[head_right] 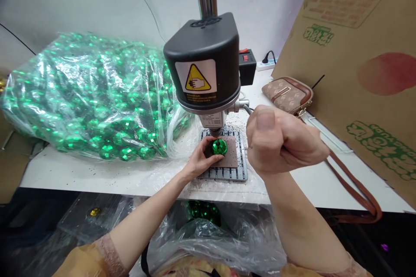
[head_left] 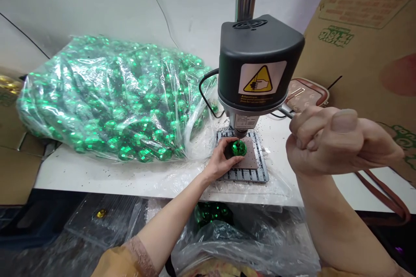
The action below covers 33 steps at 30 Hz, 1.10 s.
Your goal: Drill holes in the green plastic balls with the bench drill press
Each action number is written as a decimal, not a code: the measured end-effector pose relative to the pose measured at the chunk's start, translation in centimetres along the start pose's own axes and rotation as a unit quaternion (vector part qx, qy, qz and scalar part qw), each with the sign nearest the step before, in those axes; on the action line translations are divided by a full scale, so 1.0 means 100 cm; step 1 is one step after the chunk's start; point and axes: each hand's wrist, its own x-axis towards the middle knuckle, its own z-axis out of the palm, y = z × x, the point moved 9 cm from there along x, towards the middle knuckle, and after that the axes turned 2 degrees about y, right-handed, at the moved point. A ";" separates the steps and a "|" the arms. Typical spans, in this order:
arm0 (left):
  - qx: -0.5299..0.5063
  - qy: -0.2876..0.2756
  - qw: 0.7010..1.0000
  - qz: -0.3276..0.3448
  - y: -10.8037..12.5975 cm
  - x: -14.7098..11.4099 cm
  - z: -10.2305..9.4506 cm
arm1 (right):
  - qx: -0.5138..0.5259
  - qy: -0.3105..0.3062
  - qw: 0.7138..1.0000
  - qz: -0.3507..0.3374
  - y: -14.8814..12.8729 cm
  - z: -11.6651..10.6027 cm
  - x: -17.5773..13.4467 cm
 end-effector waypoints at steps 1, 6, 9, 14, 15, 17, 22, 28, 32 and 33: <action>-0.001 0.001 1.000 -0.001 0.000 0.000 0.000 | 0.001 -0.001 1.000 -0.009 -0.001 0.000 0.000; -0.008 0.003 1.000 -0.007 0.000 0.000 0.000 | 0.045 -0.026 0.999 -0.014 0.002 -0.001 -0.002; 0.000 0.003 1.000 -0.010 0.000 0.000 0.000 | 0.050 -0.049 0.997 0.018 0.008 -0.003 -0.005; -0.011 0.005 1.000 0.003 0.000 0.000 0.000 | 0.051 -0.082 0.995 -0.034 -0.003 -0.001 -0.004; -0.011 0.006 1.000 0.005 0.000 0.000 0.000 | 0.051 -0.088 0.993 -0.055 -0.008 0.001 -0.003; -0.010 0.006 1.000 0.005 -0.001 0.000 0.000 | 0.049 -0.091 0.992 -0.073 -0.011 0.002 -0.002; -0.017 0.008 1.000 -0.001 -0.003 -0.001 0.000 | 0.061 -0.110 0.988 -0.092 -0.013 0.002 -0.005; -0.024 0.013 1.000 -0.008 -0.003 -0.001 0.000 | 0.070 -0.112 0.987 -0.091 -0.010 -0.004 -0.010; -0.039 0.013 0.999 -0.014 0.000 -0.001 0.001 | 0.080 -0.125 0.984 -0.098 -0.011 -0.007 -0.016; -0.040 0.013 0.999 -0.015 0.000 -0.001 0.001 | 0.080 -0.129 0.983 -0.098 -0.011 -0.007 -0.018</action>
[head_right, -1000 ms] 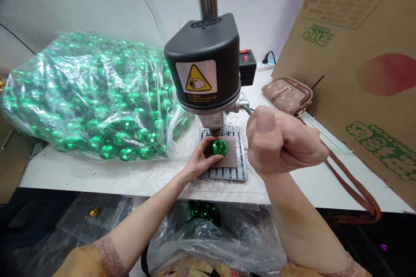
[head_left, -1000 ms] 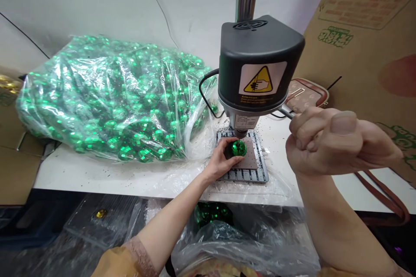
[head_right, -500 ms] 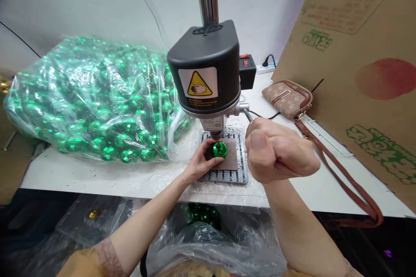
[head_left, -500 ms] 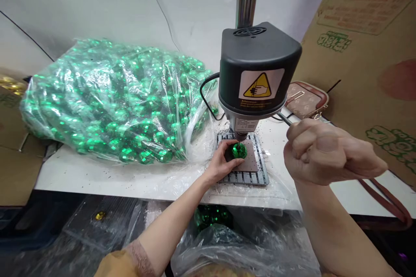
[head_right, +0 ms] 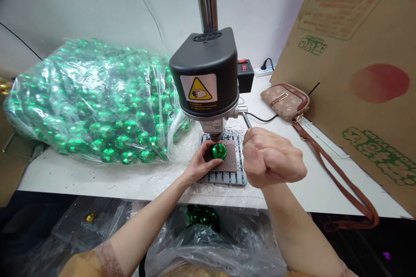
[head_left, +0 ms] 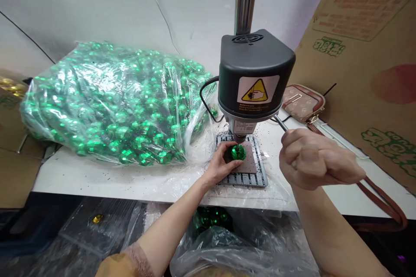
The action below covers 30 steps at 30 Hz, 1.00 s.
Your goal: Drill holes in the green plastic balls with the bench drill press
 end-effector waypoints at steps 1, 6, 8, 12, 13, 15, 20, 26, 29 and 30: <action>0.000 0.001 1.000 -0.001 0.001 0.000 0.000 | 0.000 -0.006 1.000 0.002 0.000 0.001 -0.001; 0.003 0.012 1.000 0.002 0.004 -0.001 -0.001 | -0.020 0.051 0.994 0.095 0.006 0.004 0.011; 0.003 0.022 1.000 0.002 0.007 -0.001 0.000 | -0.056 0.087 0.981 0.166 0.013 0.006 0.023; 0.010 0.061 0.998 0.010 0.020 -0.006 0.001 | -0.079 0.090 0.962 0.245 0.025 0.015 0.053; 0.029 0.080 0.996 0.018 0.025 -0.011 -0.002 | -0.073 0.089 0.957 0.267 0.031 0.017 0.058; 0.099 0.116 0.987 0.053 0.038 -0.028 -0.009 | -0.057 0.085 0.953 0.286 0.039 0.018 0.065; 0.315 -0.061 0.902 0.290 0.068 -0.127 0.015 | -0.046 0.090 0.953 0.286 0.046 0.017 0.068; 0.537 -0.201 0.711 0.407 0.031 -0.222 0.024 | -0.068 0.093 0.950 0.290 0.042 0.015 0.064; 0.486 -0.182 0.739 0.429 0.049 -0.190 0.014 | -0.068 0.098 0.949 0.291 0.042 0.015 0.063; 0.473 -0.174 0.756 0.417 0.058 -0.164 0.009 | -0.066 0.099 0.950 0.288 0.043 0.015 0.063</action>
